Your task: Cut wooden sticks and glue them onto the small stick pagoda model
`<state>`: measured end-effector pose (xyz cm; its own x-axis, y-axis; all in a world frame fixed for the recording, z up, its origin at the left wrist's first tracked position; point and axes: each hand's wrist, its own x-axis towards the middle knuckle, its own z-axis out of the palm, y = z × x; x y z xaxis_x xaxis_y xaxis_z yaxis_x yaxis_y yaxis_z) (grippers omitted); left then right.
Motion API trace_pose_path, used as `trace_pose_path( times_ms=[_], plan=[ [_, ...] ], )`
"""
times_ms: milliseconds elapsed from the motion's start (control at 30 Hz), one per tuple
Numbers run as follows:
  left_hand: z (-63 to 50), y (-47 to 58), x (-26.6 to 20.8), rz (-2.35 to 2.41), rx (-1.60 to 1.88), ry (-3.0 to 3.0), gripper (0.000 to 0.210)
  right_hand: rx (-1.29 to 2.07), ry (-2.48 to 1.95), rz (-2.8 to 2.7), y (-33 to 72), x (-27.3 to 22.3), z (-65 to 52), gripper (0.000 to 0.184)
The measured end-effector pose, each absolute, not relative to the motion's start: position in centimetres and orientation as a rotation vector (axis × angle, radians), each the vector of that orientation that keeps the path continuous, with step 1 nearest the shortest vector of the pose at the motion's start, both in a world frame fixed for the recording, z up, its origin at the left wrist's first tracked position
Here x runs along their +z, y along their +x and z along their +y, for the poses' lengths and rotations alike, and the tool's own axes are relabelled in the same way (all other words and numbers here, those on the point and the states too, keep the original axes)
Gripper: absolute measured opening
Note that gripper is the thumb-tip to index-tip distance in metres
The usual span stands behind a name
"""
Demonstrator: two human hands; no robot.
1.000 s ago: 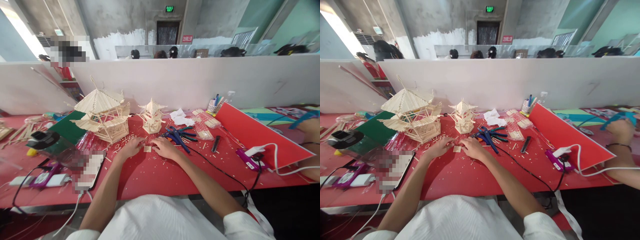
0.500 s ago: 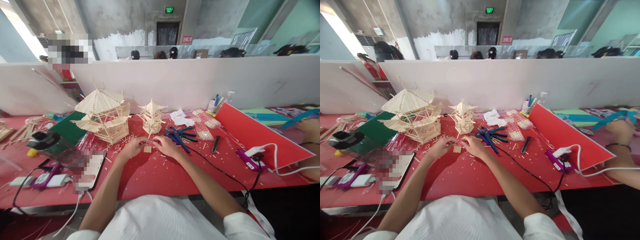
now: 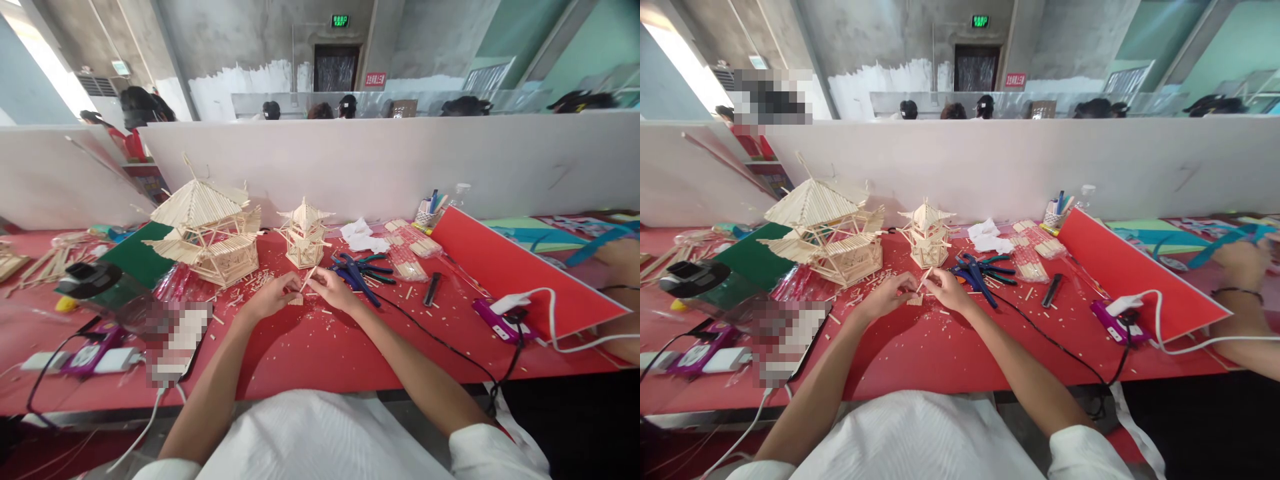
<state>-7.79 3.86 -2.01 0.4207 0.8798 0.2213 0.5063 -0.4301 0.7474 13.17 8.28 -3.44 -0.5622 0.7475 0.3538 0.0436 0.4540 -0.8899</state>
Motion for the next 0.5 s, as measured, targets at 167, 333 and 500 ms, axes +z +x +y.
trace_pose_path(
  times_ms=[167,333,500],
  plan=[
    [4.04,-8.22,-1.86,1.205,0.845,2.12,0.014,1.196,-0.715,-1.848,13.29,-3.79,8.75,0.023],
    [3.99,-8.04,-1.61,1.246,0.85,2.217,0.018,1.306,-0.74,-1.765,13.45,-3.41,8.64,0.026],
    [3.76,-7.77,-1.35,1.276,0.872,2.281,0.02,1.351,-0.703,-1.721,13.37,-2.8,8.1,0.028]
  ],
)
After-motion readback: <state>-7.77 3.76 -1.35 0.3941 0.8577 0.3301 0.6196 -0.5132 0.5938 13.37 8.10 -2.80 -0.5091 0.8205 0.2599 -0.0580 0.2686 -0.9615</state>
